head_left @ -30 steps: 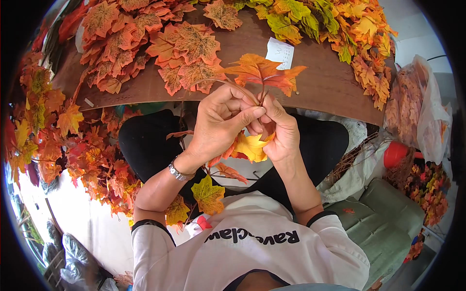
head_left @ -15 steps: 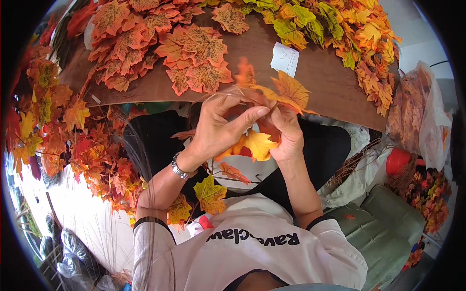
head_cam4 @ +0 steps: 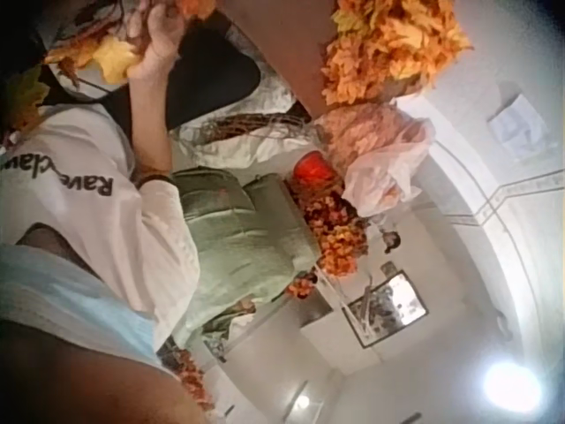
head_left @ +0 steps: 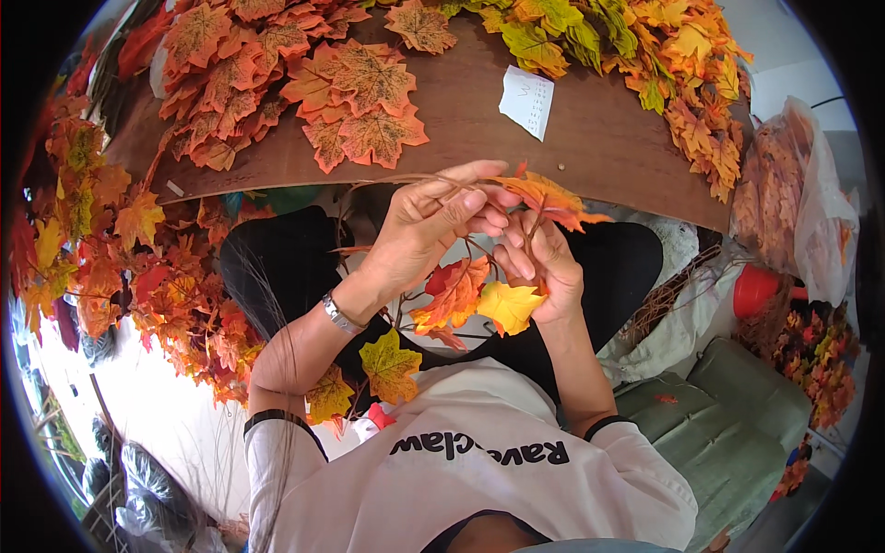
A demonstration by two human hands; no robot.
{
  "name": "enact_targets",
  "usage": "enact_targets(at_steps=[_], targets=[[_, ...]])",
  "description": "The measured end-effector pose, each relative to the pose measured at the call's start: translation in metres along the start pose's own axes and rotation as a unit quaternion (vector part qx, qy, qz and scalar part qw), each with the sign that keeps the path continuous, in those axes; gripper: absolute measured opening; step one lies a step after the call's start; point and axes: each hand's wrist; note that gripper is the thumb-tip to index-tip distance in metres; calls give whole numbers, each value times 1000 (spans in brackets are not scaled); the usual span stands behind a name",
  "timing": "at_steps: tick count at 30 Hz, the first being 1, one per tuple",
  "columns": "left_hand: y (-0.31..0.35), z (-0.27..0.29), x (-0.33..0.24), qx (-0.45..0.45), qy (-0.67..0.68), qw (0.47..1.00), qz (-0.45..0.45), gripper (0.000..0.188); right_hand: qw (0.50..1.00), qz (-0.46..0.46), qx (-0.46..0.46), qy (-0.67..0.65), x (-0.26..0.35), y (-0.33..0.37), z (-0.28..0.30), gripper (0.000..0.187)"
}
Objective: The recorder is attaching various colored artificial maple leaves to a plastic vine or branch structure.
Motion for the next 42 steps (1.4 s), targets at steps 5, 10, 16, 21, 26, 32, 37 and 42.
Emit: enact_targets(at_steps=[5,10,16,21,26,32,37,42], targets=[[-1,-3,1,76,78,993,41,31,980,132,-75,126,17,30,12,29],[6,-12,3,92,-43,995,21,23,987,104,-55,106,23,42,21,31],[3,-11,0,98,-87,991,5,23,994,68,-42,70,18,42,15,21],[2,-9,2,80,-38,996,-27,29,998,-32,-2,-50,17,35,18,21],[0,-7,3,60,66,995,-37,25,991,-96,0,-88,9,29,9,19],[0,9,0,23,-57,995,-74,18,983,-160,10,-96,0,25,14,17],[-1,1,-3,-11,-51,996,-78,17,957,-237,42,-163,-11,23,16,18],[0,-2,-11,-11,-36,996,-75,13,956,-247,1,-159,-1,13,11,18]])
Point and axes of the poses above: each hand's wrist, its own y-axis away from the middle knuckle, its own z-axis out of the back of the hand, x = y × z, and after that the axes turned 8 degrees about -x, right-handed
